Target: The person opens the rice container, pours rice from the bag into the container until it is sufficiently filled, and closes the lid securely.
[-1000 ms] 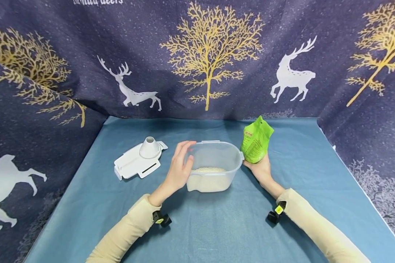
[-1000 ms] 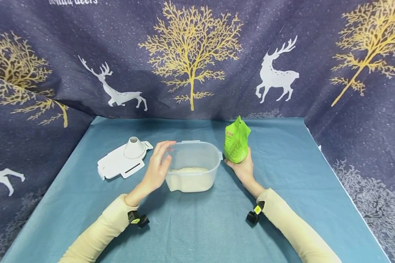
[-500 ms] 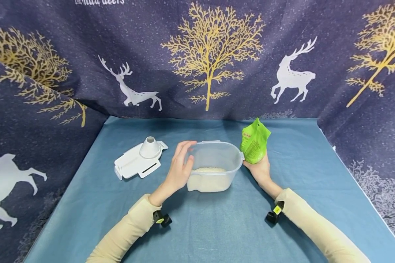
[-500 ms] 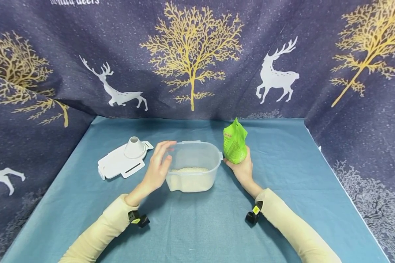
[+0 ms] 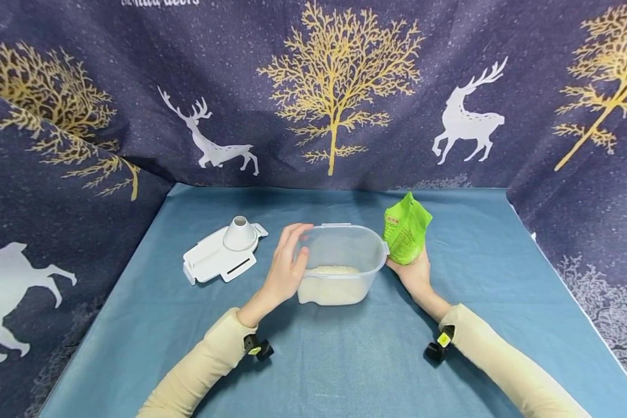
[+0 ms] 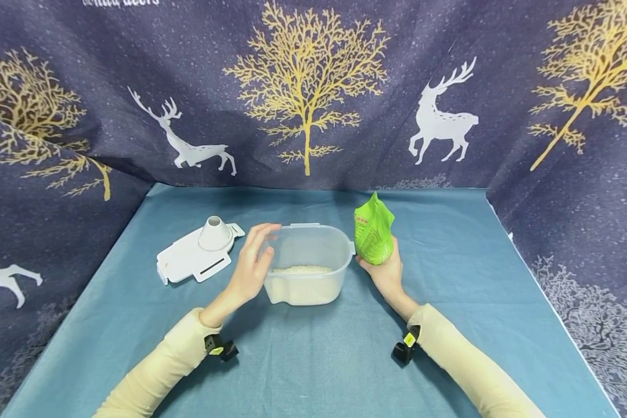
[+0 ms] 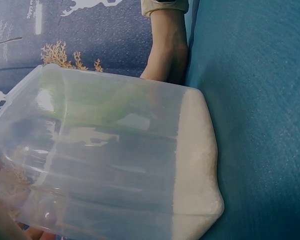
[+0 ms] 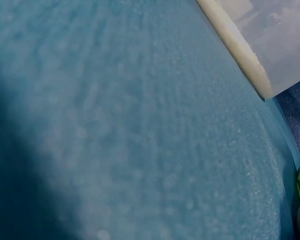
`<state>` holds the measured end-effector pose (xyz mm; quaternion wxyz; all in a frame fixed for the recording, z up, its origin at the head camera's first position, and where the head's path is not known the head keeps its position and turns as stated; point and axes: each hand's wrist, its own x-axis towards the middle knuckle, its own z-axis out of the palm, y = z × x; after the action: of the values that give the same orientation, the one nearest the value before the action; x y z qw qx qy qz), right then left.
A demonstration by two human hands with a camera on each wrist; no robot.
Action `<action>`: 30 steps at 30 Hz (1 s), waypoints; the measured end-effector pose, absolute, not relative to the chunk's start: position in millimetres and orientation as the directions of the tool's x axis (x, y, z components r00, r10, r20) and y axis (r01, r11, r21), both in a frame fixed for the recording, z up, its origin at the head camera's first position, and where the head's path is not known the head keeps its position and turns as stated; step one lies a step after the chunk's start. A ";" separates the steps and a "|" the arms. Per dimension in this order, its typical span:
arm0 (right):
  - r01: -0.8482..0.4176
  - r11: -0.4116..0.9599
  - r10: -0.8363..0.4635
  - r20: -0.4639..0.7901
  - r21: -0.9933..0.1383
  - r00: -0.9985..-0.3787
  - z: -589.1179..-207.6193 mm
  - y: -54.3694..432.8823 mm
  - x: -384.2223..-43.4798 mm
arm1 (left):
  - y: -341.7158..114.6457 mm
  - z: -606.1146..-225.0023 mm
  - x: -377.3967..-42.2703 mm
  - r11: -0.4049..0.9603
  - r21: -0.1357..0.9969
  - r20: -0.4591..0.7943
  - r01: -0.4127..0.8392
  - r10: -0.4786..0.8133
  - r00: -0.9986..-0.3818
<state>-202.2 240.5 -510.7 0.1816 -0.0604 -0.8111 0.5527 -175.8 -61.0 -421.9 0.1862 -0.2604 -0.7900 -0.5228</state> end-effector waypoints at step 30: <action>-0.066 0.375 0.324 0.198 -0.925 -0.925 -512.8 237.2 -200.2 | -59.1 -424.0 -176.4 0.323 0.718 0.586 0.617 0.199 -0.786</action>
<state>-200.2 237.2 -512.8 0.1763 -0.0796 -0.8103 0.5532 -176.4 -59.1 -424.0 0.2005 -0.2588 -0.7883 -0.5210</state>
